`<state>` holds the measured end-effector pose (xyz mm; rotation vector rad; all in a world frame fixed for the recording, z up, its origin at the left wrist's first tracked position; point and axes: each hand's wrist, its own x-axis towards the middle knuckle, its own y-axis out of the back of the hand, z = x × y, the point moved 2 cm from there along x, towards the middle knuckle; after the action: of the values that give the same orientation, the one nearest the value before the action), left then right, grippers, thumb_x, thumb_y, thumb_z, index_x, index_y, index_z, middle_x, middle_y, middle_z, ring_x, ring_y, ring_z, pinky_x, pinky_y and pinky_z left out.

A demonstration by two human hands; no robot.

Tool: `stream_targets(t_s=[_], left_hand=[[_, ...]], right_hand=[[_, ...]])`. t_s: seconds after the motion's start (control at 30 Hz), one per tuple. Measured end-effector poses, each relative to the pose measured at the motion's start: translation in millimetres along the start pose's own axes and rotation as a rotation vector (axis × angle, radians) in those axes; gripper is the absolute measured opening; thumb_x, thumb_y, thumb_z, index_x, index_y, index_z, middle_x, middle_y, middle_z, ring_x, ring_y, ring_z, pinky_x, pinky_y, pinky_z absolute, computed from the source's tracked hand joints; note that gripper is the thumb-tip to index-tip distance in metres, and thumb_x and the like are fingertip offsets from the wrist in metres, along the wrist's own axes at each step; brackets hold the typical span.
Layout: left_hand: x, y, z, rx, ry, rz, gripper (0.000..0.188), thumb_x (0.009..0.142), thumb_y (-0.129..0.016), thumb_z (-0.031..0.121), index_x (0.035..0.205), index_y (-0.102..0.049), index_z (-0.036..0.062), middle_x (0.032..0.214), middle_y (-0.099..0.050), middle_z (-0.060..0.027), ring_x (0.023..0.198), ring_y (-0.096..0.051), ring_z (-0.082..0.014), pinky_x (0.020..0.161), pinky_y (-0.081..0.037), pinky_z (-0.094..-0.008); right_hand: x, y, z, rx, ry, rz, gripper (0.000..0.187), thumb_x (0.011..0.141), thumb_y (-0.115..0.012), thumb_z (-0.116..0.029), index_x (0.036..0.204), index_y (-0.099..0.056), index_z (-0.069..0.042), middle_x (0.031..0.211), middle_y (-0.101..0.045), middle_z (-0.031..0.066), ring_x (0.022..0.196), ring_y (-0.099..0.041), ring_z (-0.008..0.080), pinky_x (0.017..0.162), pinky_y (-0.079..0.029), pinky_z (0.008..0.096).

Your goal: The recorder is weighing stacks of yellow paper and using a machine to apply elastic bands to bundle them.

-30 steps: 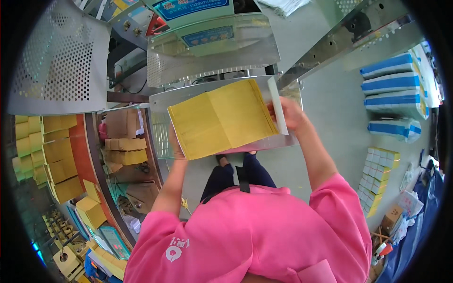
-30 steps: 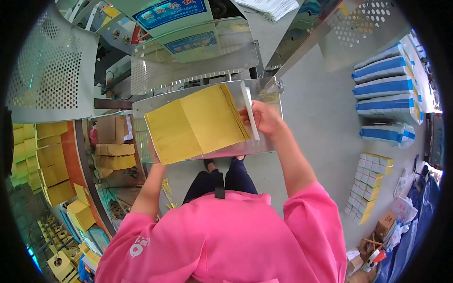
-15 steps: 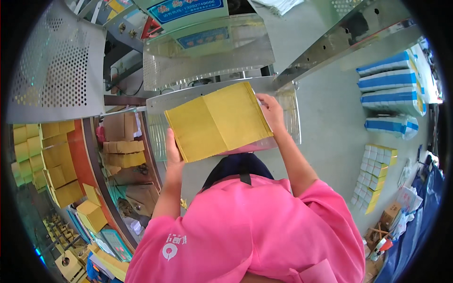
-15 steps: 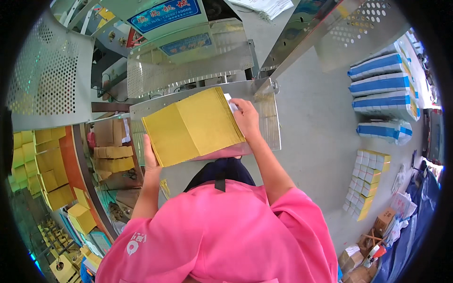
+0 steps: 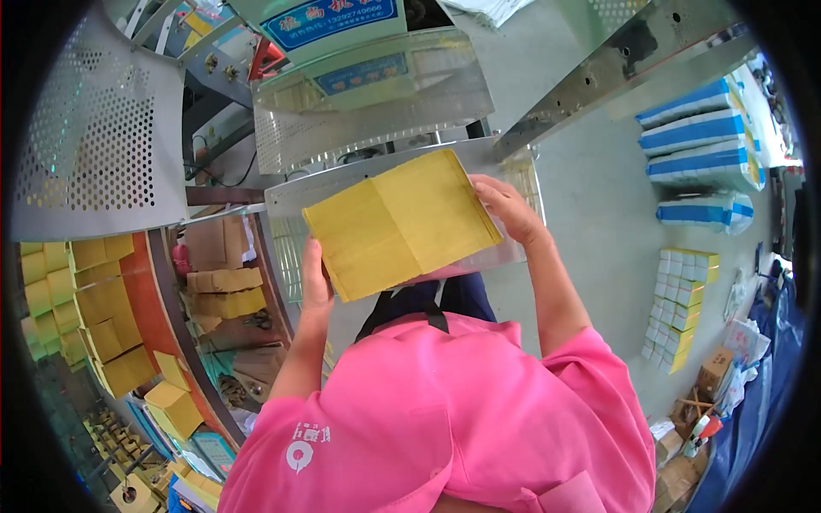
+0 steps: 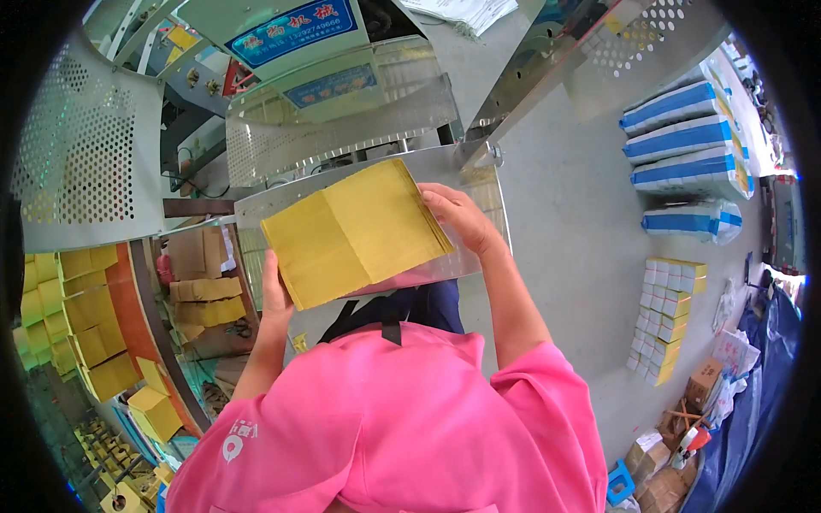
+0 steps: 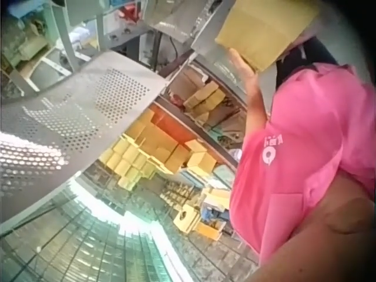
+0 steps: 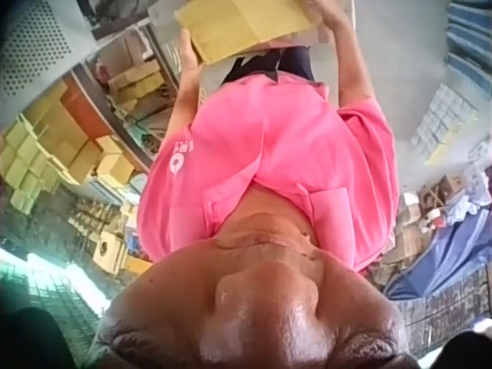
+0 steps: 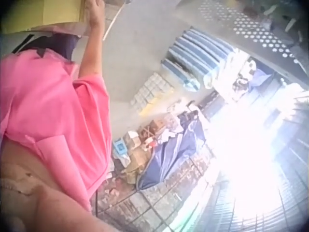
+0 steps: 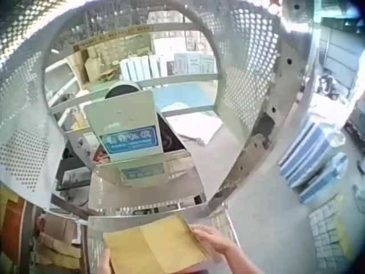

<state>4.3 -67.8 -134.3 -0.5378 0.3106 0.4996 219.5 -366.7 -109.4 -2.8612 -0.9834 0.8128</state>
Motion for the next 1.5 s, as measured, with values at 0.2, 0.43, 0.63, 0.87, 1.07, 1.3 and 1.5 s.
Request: stream_targets(t_s=[0.2,0.43,0.63,0.87,1.07,1.3,1.5], left_hand=[[-6,1,6,0.136,0.027,0.067,0.061,0.098,-0.043,0.051,0.137,-0.044,0.0034,0.133,-0.052,-0.009,0.122,-0.049,-0.0217,0.102,-0.038,-0.037],[-6,-22,21,0.077,0.192,-0.057,0.055,0.098,-0.045,0.041,0.14,-0.04,0.006,0.136,-0.049,-0.0052,0.125,-0.047,-0.0193,0.102,-0.037,-0.0345],[-17,-48,47,0.255,-0.151,-0.099,0.064,0.095,-0.056,0.026,0.148,-0.028,0.0049,0.14,-0.046,-0.0079,0.132,-0.039,-0.0194,0.108,-0.032,-0.0352],[-28,-27,-9,0.594,-0.202,-0.18,0.077,0.09,-0.065,0.011,0.151,-0.019,0.0057,0.141,-0.045,-0.0092,0.128,-0.044,-0.0198,0.106,-0.036,-0.036],[-24,-45,-33,0.746,-0.359,-0.126,0.08,0.087,-0.071,0.013,0.15,-0.022,0.0055,0.137,-0.048,-0.0127,0.123,-0.051,-0.0227,0.1,-0.042,-0.0356],[9,-132,-22,0.94,-0.679,0.05,0.078,0.085,-0.072,0.014,0.147,-0.026,0.0033,0.14,-0.045,-0.0195,0.124,-0.052,-0.0289,0.099,-0.043,-0.0365],[25,-122,-12,0.828,-0.613,0.053,0.084,0.085,-0.072,0.013,0.15,-0.019,0.0027,0.131,-0.056,-0.0172,0.115,-0.059,-0.028,0.094,-0.048,-0.034]], right_hand=[[-2,2,-9,-0.059,-0.011,-0.107,0.05,0.094,-0.055,-0.038,0.133,-0.055,-0.008,0.122,-0.06,0.0037,0.114,-0.052,0.0168,0.097,-0.038,0.0318],[-7,-14,-13,-0.069,0.019,-0.112,0.048,0.094,-0.056,-0.036,0.131,-0.055,-0.006,0.119,-0.06,0.0038,0.112,-0.052,0.0156,0.095,-0.039,0.03],[-4,-3,-28,0.31,0.098,-0.122,0.036,0.097,-0.051,-0.026,0.125,-0.058,-0.005,0.124,-0.058,0.0062,0.113,-0.052,0.016,0.097,-0.039,0.0305],[-6,3,-11,0.36,0.365,-0.003,0.019,0.086,-0.049,0.003,0.099,-0.062,-0.004,0.13,-0.056,0.0109,0.114,-0.053,0.0173,0.098,-0.04,0.0295],[1,-1,10,0.431,0.453,0.338,0.021,0.081,-0.046,0.009,0.084,-0.062,-0.003,0.107,-0.061,0.0051,0.092,-0.056,0.0128,0.082,-0.044,0.0249],[3,19,-12,0.586,0.488,0.831,0.015,0.081,-0.054,0.003,0.094,-0.061,0.001,0.089,-0.062,0.0049,0.081,-0.057,0.013,0.074,-0.047,0.0257],[-63,6,-63,-0.287,0.784,0.975,0.018,0.085,-0.051,0.001,0.1,-0.061,0.001,0.099,-0.062,0.0092,0.095,-0.058,0.0193,0.085,-0.046,0.0303]])
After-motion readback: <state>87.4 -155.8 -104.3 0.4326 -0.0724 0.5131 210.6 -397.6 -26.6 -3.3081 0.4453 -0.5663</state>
